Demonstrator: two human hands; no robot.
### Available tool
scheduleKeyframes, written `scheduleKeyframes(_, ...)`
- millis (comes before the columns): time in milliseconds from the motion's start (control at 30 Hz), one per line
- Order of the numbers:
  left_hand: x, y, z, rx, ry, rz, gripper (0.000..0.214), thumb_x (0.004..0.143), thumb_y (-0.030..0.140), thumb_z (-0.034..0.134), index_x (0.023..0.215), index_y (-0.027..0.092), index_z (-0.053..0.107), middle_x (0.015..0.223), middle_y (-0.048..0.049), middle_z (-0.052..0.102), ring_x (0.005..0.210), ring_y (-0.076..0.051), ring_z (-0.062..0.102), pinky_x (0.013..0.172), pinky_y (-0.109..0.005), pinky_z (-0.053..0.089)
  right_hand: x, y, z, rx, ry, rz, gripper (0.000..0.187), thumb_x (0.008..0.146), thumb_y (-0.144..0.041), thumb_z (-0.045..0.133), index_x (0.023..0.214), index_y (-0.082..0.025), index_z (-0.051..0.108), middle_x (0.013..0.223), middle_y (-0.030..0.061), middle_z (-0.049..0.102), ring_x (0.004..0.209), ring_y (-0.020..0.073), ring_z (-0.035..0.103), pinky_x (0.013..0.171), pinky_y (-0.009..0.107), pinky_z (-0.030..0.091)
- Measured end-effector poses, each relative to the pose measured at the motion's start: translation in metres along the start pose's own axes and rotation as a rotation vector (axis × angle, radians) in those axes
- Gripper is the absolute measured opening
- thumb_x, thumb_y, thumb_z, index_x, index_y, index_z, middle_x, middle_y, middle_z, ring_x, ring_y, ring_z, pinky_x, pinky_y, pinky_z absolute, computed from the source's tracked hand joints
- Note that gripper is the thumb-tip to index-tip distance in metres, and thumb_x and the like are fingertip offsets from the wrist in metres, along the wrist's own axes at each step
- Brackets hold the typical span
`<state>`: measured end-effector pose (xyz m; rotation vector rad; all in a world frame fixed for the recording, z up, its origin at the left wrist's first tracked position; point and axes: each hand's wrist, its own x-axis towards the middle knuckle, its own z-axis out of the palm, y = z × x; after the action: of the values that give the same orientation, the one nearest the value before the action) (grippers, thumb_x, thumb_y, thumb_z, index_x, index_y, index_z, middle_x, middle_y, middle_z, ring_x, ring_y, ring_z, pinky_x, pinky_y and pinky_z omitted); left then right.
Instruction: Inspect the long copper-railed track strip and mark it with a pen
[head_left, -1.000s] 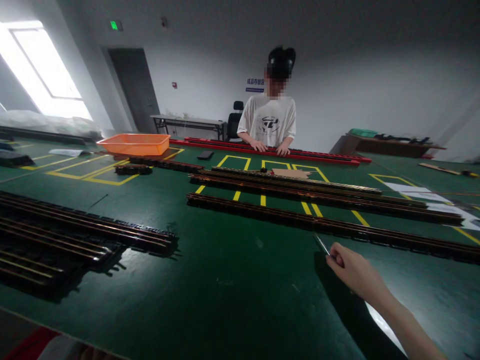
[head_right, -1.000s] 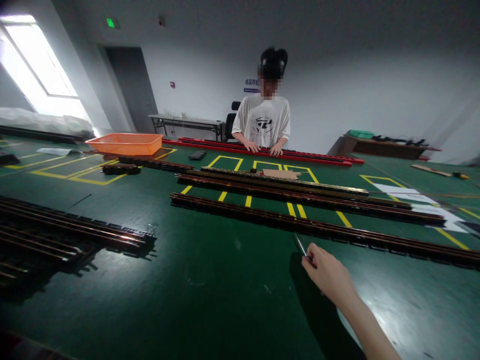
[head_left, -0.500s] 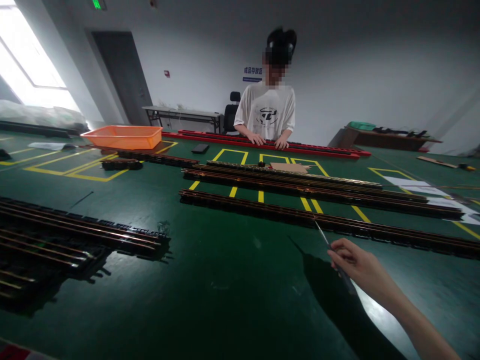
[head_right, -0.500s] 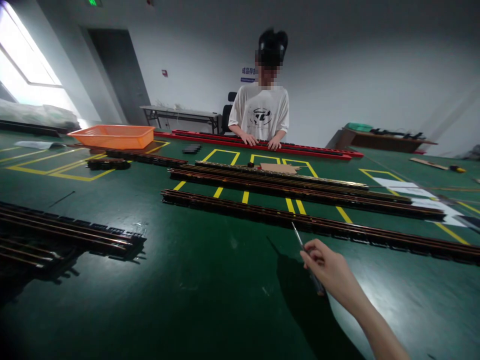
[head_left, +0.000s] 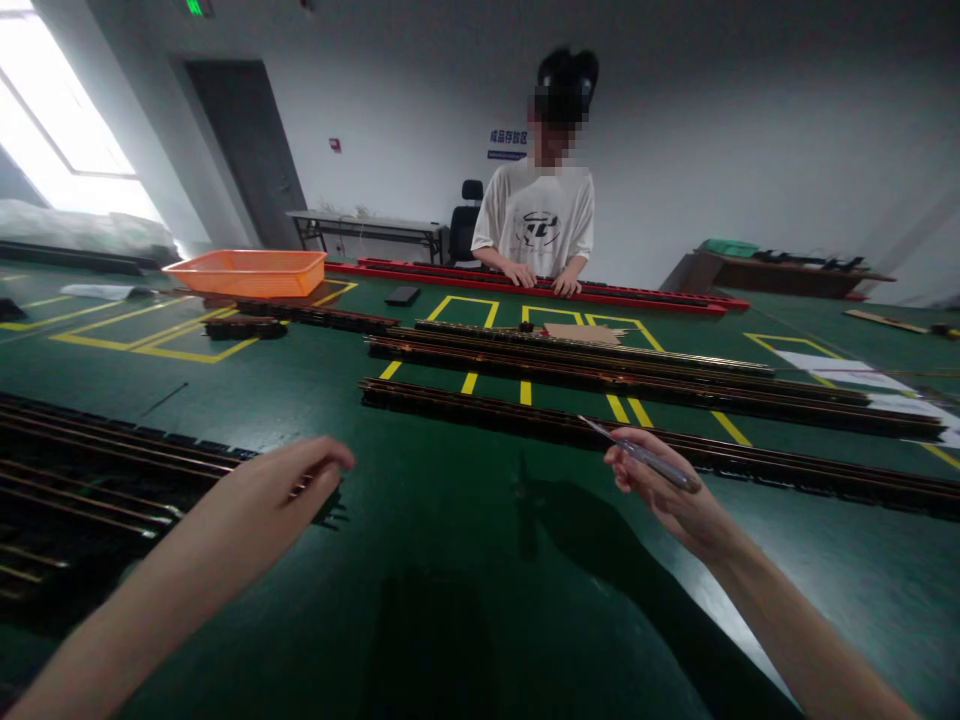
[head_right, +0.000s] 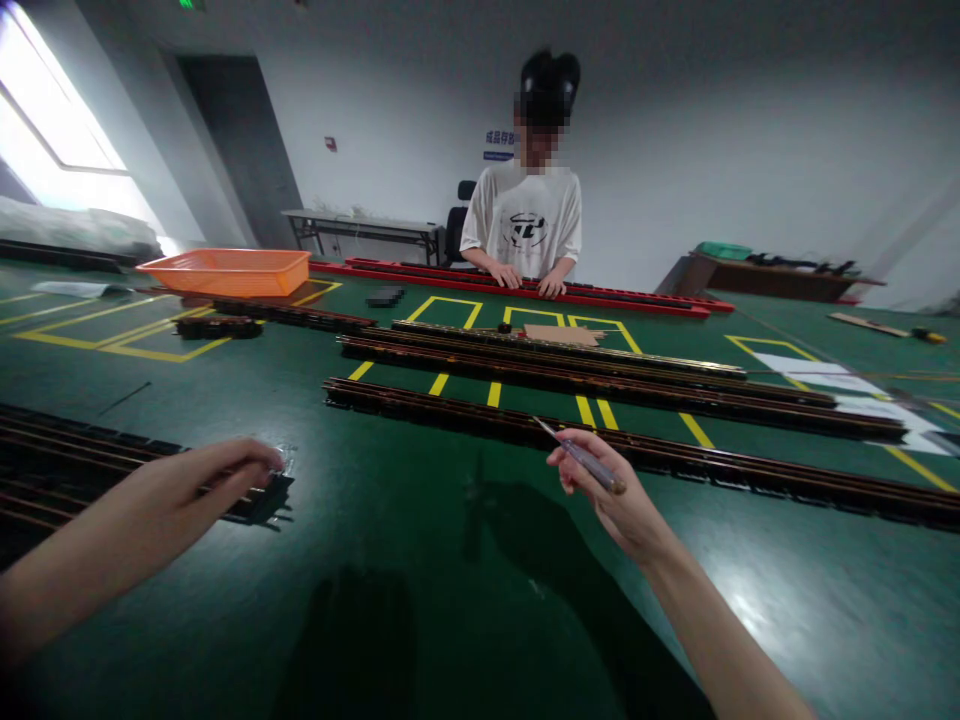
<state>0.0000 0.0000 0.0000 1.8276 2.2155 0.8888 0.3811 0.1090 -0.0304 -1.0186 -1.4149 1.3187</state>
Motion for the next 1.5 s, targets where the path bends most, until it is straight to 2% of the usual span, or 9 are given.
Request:
scheduleKeyframes(33,0.023,0.006,0.013,0.053,-0.016,0.055,0.027,0.074,0.034,0.049,0.090,0.024,0.069,0.091,-0.0031,0.067,0.090,-0.023,0.062,0.086,-0.038,0.049,0.005,0.004,0.004,-0.018,0.001,-0.042,0.042,0.064,-0.045,0.076,0.094,-0.021,0.059,0.081,0.0031,0.062,0.063,0.0119,0.054,0.055,0.026,0.047)
scheduleKeyframes(100,0.065,0.016,0.042,0.103,0.097,0.041,0.036,0.073,0.025,0.049,0.104,0.020,0.065,0.109,-0.0086,0.062,0.110,-0.027,0.054,0.100,-0.043,0.041,0.014,0.012,0.011,-0.065,0.047,-0.138,0.035,0.067,-0.047,0.074,0.083,-0.021,0.057,0.073,0.0002,0.059,0.059,0.0111,0.052,0.053,0.025,0.046)
scheduleKeyframes(200,0.105,0.025,0.082,0.003,0.214,-0.126,0.044,0.077,0.023,0.051,0.119,0.014,0.058,0.125,-0.0148,0.049,0.123,-0.030,0.044,0.107,-0.044,0.034,0.025,0.019,0.021,-0.160,0.143,-0.220,0.031,0.078,-0.051,0.062,0.079,-0.021,0.053,0.074,0.0019,0.061,0.061,0.0135,0.055,0.056,0.028,0.048)
scheduleKeyframes(367,0.116,0.026,0.120,-0.251,0.353,-0.473,0.058,0.085,0.028,0.049,0.138,0.006,0.036,0.141,-0.0213,0.030,0.133,-0.032,0.033,0.110,-0.044,0.029,0.042,0.022,0.024,-0.527,0.250,-0.430,0.028,0.090,-0.048,0.045,0.087,-0.022,0.054,0.090,0.0075,0.068,0.086,0.0221,0.065,0.081,0.042,0.050)
scheduleKeyframes(467,0.112,0.025,0.131,-0.192,0.383,-0.505,0.057,0.087,0.032,0.049,0.139,0.012,0.037,0.144,-0.0183,0.030,0.131,-0.035,0.035,0.108,-0.050,0.029,0.054,0.031,0.018,-0.925,0.308,-0.557,0.035,0.091,-0.052,0.041,0.081,-0.021,0.054,0.093,0.0101,0.068,0.094,0.0290,0.063,0.090,0.052,0.043)
scheduleKeyframes(567,0.114,0.022,0.134,-0.144,0.387,-0.530,0.061,0.088,0.039,0.048,0.142,0.013,0.033,0.147,-0.0223,0.025,0.134,-0.038,0.031,0.107,-0.052,0.029,0.061,0.047,0.012,-1.157,0.302,-0.634,0.036,0.091,-0.051,0.041,0.099,-0.018,0.055,0.086,0.0090,0.066,0.097,0.0295,0.062,0.095,0.053,0.040)
scheduleKeyframes(767,0.126,0.013,0.125,-0.106,0.346,-0.575,0.061,0.090,0.038,0.046,0.142,0.010,0.032,0.142,-0.0232,0.036,0.132,-0.034,0.036,0.108,-0.050,0.028,0.063,0.066,0.006,-1.344,0.271,-0.581,0.038,0.090,-0.056,0.038,0.083,-0.019,0.047,0.084,0.0109,0.064,0.081,0.0269,0.062,0.080,0.045,0.047)
scheduleKeyframes(1033,0.125,0.009,0.123,-0.063,0.319,-0.604,0.051,0.086,0.041,0.051,0.131,0.016,0.047,0.130,-0.0195,0.044,0.126,-0.035,0.041,0.103,-0.047,0.033,0.059,0.064,0.007,-1.396,0.369,-0.551,0.047,0.088,-0.064,0.032,0.083,-0.019,0.046,0.077,0.0089,0.060,0.074,0.0249,0.057,0.075,0.041,0.043)
scheduleKeyframes(1500,0.120,-0.007,0.121,-0.079,0.358,-0.543,0.039,0.086,0.037,0.048,0.120,0.016,0.052,0.116,-0.0163,0.053,0.117,-0.032,0.048,0.098,-0.048,0.038,0.046,0.062,0.003,-1.303,0.405,-0.513,0.044,0.088,-0.062,0.034,0.080,-0.021,0.044,0.075,0.0075,0.059,0.072,0.0245,0.057,0.073,0.040,0.041)
